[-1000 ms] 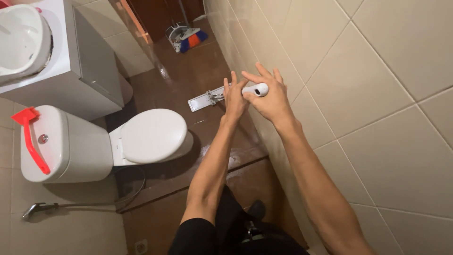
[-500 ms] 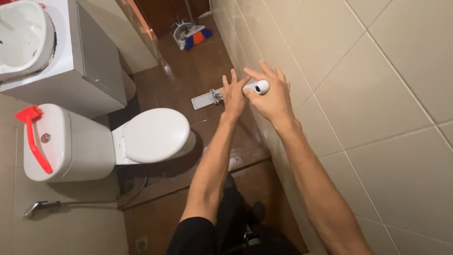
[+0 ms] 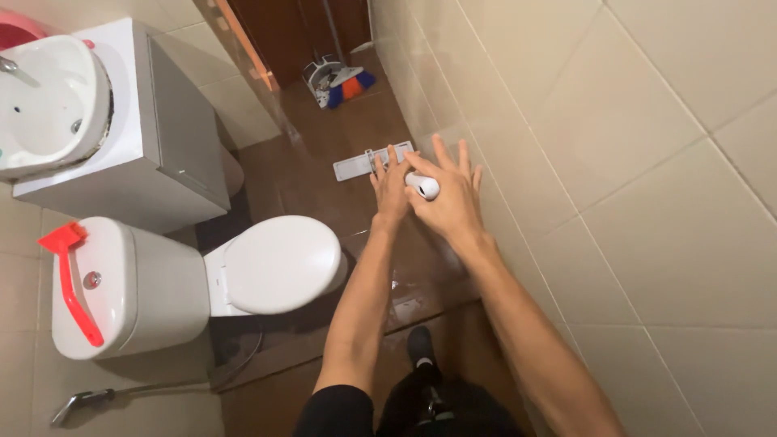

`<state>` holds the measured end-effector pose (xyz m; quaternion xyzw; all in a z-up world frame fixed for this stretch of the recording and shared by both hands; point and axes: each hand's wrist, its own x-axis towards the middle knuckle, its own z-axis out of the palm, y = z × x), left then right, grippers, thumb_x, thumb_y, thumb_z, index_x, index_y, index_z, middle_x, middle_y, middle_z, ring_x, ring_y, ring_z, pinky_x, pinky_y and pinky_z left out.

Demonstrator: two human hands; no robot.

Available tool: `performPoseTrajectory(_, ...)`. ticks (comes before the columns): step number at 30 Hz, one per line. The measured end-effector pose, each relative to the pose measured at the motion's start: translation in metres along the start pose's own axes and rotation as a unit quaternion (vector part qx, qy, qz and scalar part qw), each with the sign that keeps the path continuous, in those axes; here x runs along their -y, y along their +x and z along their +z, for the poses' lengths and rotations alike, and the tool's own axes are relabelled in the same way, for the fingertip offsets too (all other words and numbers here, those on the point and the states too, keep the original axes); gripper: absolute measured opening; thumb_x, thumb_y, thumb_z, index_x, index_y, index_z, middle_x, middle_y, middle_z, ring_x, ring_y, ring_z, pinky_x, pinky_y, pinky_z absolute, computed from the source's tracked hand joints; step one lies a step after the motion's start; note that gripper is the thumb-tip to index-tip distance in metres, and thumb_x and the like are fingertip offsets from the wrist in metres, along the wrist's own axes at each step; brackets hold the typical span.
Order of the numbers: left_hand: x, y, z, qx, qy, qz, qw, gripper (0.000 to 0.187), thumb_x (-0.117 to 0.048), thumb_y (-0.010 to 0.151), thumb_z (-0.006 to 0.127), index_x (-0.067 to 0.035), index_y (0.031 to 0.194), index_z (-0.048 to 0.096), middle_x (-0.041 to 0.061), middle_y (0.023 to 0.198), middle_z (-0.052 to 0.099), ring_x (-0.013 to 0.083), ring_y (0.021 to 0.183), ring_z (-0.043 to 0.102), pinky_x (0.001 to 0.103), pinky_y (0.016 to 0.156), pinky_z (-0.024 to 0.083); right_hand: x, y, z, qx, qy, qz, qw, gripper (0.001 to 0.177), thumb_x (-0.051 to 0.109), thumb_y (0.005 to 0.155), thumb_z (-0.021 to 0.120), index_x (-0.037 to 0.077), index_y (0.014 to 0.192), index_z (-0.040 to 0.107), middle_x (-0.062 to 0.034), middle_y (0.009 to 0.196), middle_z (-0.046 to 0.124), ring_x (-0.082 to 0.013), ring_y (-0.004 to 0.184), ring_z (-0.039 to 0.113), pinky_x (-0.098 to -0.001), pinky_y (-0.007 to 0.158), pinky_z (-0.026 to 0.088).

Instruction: The person cleans a bathroom floor with a flat mop, then pauses to extend the mop handle by twisting and pulling it before continuing to mop.

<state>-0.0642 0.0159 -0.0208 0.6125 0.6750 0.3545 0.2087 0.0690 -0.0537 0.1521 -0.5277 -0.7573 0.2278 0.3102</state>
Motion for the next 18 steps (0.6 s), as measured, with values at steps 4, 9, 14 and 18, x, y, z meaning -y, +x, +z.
performPoseTrajectory(4,0.003,0.020,-0.017,0.014,0.023,-0.021,0.999,0.049,-0.035,0.093,0.063,-0.030,0.142,0.060,0.019,0.169,0.020,0.0514,0.154,0.009,0.073,0.117,0.010,0.004,0.021,0.013,-0.006,-0.025,-0.033,0.999,0.065,0.024,0.076,0.080,0.031,0.138,0.066,-0.0211,0.167,0.023,-0.0527,0.153,0.004,-0.0805,0.111,0.008)
performPoseTrajectory(9,0.001,0.033,-0.031,-0.039,0.025,0.008,0.999,0.049,-0.036,0.095,0.063,-0.029,0.144,0.059,0.020,0.169,0.020,0.0513,0.154,0.008,0.073,0.117,0.009,0.015,0.044,0.019,0.000,-0.007,-0.048,0.999,0.069,0.024,0.076,0.079,0.032,0.143,0.062,-0.0198,0.170,0.019,-0.0524,0.154,0.000,-0.0805,0.111,0.006)
performPoseTrajectory(14,0.014,0.044,-0.020,-0.076,0.040,0.030,0.996,0.050,-0.030,0.099,0.060,-0.031,0.149,0.056,0.019,0.172,0.014,0.0493,0.157,0.009,0.073,0.120,0.009,-0.014,0.058,0.038,0.010,0.039,-0.069,0.997,0.067,0.026,0.081,0.077,0.034,0.145,0.061,-0.0183,0.170,0.024,-0.0531,0.156,0.007,-0.0751,0.118,0.012)
performPoseTrajectory(18,0.011,0.053,-0.017,-0.086,0.068,0.009,0.994,0.064,-0.025,0.093,0.062,-0.032,0.155,0.046,0.020,0.172,0.001,0.0499,0.156,0.006,0.072,0.119,0.010,-0.035,0.070,0.047,0.030,0.043,-0.085,0.995,0.064,0.029,0.083,0.078,0.034,0.145,0.060,-0.0197,0.170,0.025,-0.0555,0.155,0.011,-0.0711,0.118,0.013)
